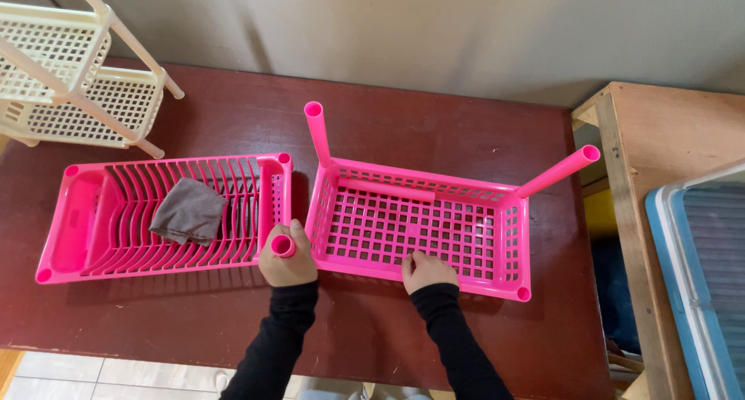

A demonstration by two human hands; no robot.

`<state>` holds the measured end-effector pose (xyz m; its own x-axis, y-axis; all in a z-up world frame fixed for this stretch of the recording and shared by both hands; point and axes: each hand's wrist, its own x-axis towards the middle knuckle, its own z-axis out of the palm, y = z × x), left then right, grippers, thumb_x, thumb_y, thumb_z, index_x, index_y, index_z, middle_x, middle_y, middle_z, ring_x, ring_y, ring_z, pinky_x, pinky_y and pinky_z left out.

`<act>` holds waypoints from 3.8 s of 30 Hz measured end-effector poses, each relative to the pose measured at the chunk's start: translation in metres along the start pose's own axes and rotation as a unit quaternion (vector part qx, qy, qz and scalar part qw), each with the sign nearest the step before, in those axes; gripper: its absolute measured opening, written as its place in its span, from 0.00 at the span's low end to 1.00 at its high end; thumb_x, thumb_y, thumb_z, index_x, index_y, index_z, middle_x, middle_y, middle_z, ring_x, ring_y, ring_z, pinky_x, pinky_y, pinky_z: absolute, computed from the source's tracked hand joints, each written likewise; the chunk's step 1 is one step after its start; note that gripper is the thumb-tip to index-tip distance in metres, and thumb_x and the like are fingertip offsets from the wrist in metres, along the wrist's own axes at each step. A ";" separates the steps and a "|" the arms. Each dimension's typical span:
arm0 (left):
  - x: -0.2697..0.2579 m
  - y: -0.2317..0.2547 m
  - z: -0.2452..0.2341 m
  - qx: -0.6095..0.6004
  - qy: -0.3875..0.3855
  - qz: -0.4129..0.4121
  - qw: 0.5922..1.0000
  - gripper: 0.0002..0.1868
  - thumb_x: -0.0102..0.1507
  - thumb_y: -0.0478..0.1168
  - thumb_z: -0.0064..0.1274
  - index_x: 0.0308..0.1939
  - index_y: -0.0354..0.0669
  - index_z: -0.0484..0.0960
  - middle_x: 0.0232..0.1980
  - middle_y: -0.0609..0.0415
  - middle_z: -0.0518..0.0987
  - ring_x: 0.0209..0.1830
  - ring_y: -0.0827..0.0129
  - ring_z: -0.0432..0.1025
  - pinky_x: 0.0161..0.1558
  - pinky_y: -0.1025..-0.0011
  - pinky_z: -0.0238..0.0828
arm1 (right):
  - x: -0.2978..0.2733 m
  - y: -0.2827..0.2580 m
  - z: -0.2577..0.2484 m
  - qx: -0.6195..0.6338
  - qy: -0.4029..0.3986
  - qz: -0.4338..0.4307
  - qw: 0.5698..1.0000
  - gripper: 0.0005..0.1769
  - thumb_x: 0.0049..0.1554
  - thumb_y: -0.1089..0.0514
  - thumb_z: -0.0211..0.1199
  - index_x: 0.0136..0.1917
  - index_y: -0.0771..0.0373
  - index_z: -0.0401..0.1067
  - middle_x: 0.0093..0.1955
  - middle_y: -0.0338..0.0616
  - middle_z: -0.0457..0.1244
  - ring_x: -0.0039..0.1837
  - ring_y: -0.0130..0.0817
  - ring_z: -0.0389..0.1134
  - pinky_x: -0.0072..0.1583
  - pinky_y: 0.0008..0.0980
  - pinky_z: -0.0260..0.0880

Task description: The person wipes two pink plastic basket halves and their cylindrical legs with a gray cloth on a wooden table. After cleaning, the person inserts the legs into the basket base and begins assembling the structure.

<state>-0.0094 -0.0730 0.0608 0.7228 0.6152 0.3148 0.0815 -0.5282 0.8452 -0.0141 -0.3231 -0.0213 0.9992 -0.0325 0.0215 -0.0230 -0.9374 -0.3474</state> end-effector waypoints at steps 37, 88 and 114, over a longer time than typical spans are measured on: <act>-0.004 0.001 -0.008 -0.066 -0.047 -0.032 0.996 0.19 0.67 0.40 0.58 0.24 0.39 0.72 0.21 0.60 0.71 0.20 0.78 0.63 0.27 0.74 0.63 | 0.002 0.000 0.009 -0.007 0.000 0.003 1.000 0.16 0.56 0.46 0.57 0.33 0.56 0.72 0.30 0.48 0.67 0.36 0.53 0.69 0.40 0.55 0.70; 0.031 -0.050 -0.046 -0.111 -0.366 0.090 0.920 0.09 0.59 0.35 0.61 0.42 0.41 0.79 0.42 0.51 0.81 0.43 0.61 0.78 0.46 0.67 0.75 | 0.118 0.002 0.035 -0.107 -0.086 0.027 0.990 0.42 0.50 0.58 0.65 0.76 0.55 0.55 0.81 0.46 0.46 0.81 0.50 0.44 0.73 0.58 0.52; -0.052 -0.059 -0.021 0.022 -0.154 0.139 0.978 0.46 0.50 0.30 0.64 0.69 0.23 0.57 0.69 0.26 0.58 0.70 0.34 0.53 0.69 0.46 0.50 | 0.078 0.037 0.031 0.043 -0.099 -0.014 0.994 0.18 0.49 0.59 0.68 0.54 0.56 0.70 0.52 0.47 0.67 0.58 0.50 0.68 0.59 0.48 0.70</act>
<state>-0.0665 -0.0620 0.0038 0.8934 0.2415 0.3787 -0.1237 -0.6783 0.7243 0.0641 -0.3495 -0.0615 0.9861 0.0695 -0.1508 -0.0019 -0.9035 -0.4286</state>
